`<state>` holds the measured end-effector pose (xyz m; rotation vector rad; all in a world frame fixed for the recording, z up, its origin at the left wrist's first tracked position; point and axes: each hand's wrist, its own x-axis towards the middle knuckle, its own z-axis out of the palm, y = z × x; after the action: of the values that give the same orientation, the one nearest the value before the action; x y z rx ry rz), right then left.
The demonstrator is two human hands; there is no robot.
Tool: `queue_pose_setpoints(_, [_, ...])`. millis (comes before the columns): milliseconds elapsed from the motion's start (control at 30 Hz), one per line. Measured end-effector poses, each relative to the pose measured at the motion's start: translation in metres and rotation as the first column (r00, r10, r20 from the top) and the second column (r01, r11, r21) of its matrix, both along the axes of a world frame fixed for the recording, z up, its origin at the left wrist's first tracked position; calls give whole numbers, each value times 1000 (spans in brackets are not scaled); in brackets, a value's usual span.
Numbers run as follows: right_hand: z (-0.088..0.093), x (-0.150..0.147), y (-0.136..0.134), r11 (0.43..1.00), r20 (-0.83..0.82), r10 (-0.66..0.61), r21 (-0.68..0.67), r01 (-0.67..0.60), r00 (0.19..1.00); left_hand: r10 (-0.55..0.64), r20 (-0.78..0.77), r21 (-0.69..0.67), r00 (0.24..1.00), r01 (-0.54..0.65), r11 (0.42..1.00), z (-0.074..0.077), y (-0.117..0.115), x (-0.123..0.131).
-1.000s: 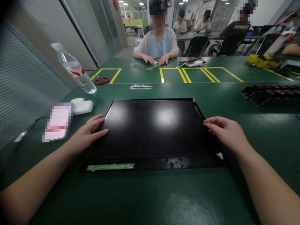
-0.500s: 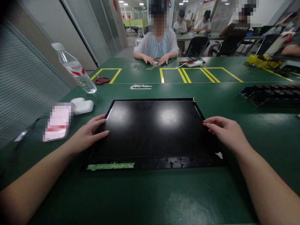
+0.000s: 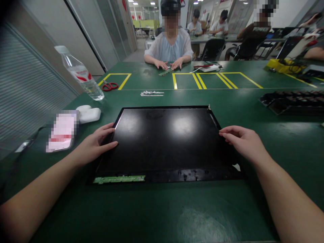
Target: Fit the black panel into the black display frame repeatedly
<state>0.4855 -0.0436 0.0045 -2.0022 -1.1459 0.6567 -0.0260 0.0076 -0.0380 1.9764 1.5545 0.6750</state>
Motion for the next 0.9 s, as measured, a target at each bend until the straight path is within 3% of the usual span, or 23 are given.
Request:
queue_pose_setpoints(533, [6,-5,2,998,8,-46,-36,46,999,-2,-12,-7,1000,2,1000,3,-2,0])
queue_pose_setpoints(900, [-4,4,0,1000,59,-1,-25,2,998,8,44,-41,999,-7,999,4,-2,2])
